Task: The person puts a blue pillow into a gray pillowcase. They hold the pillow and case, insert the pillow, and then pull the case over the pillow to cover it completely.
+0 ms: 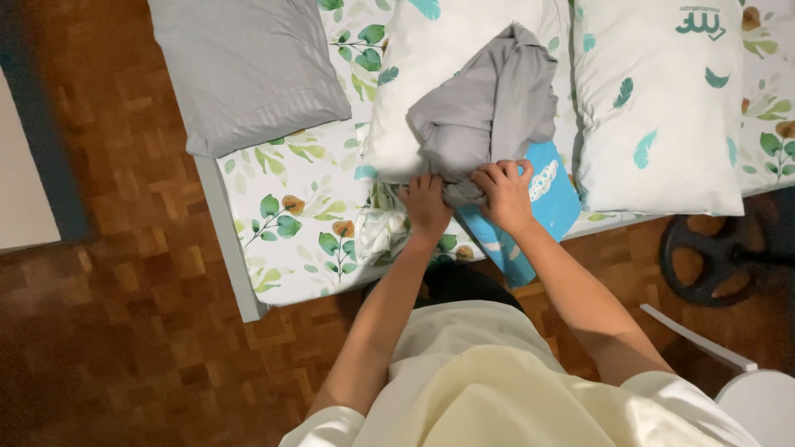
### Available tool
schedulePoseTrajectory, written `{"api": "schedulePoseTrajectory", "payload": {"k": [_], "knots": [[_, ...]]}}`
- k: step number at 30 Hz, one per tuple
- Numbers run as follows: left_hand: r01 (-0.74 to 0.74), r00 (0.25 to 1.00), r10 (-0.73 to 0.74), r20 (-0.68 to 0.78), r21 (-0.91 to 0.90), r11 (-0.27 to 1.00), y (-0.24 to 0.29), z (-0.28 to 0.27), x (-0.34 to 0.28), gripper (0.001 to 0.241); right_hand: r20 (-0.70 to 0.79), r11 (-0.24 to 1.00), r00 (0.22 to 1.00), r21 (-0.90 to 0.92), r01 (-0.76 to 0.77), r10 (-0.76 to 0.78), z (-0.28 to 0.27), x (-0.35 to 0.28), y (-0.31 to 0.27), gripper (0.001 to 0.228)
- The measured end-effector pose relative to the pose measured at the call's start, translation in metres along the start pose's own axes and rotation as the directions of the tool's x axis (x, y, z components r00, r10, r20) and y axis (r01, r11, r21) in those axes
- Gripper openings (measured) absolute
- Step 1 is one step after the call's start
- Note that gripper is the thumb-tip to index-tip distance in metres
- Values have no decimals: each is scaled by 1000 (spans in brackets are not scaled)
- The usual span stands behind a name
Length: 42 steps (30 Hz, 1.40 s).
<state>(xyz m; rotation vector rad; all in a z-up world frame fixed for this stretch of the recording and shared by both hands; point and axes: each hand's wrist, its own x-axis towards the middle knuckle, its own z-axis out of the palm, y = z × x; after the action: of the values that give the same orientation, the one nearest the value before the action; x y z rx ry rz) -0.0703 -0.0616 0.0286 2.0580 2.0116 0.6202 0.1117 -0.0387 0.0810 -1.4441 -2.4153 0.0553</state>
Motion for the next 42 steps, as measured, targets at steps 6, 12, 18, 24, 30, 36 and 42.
{"api": "schedulePoseTrajectory", "payload": {"k": [6, 12, 18, 24, 30, 36, 42], "knots": [[-44, 987, 25, -158, -123, 991, -6, -26, 7, 18, -63, 988, 997, -148, -50, 41, 9, -7, -29, 90], [-11, 986, -26, -163, -222, 975, -19, -35, 0, 28, -216, 953, 969, -298, 53, -122, 0, 16, -46, 22], [73, 996, -88, -35, -311, 948, -17, -85, -11, 33, -134, 966, 973, -205, 156, -185, -26, 33, -42, 35], [-98, 951, -1, -310, -304, 948, -17, -144, -7, 31, 80, 966, 965, -52, 254, -250, -98, 58, -52, 39], [-196, 887, 26, -462, -324, 925, -17, -192, 1, 20, 364, 982, 912, 83, 169, -188, -165, 91, -87, 36], [15, 936, -116, -332, -291, 957, -65, -136, -9, 32, 529, 984, 844, 177, -14, -84, -96, 102, -98, 38], [193, 966, -216, -142, -155, 969, -77, -121, -22, 65, 548, 955, 835, 222, -196, 45, -8, 83, -88, 44]]}}
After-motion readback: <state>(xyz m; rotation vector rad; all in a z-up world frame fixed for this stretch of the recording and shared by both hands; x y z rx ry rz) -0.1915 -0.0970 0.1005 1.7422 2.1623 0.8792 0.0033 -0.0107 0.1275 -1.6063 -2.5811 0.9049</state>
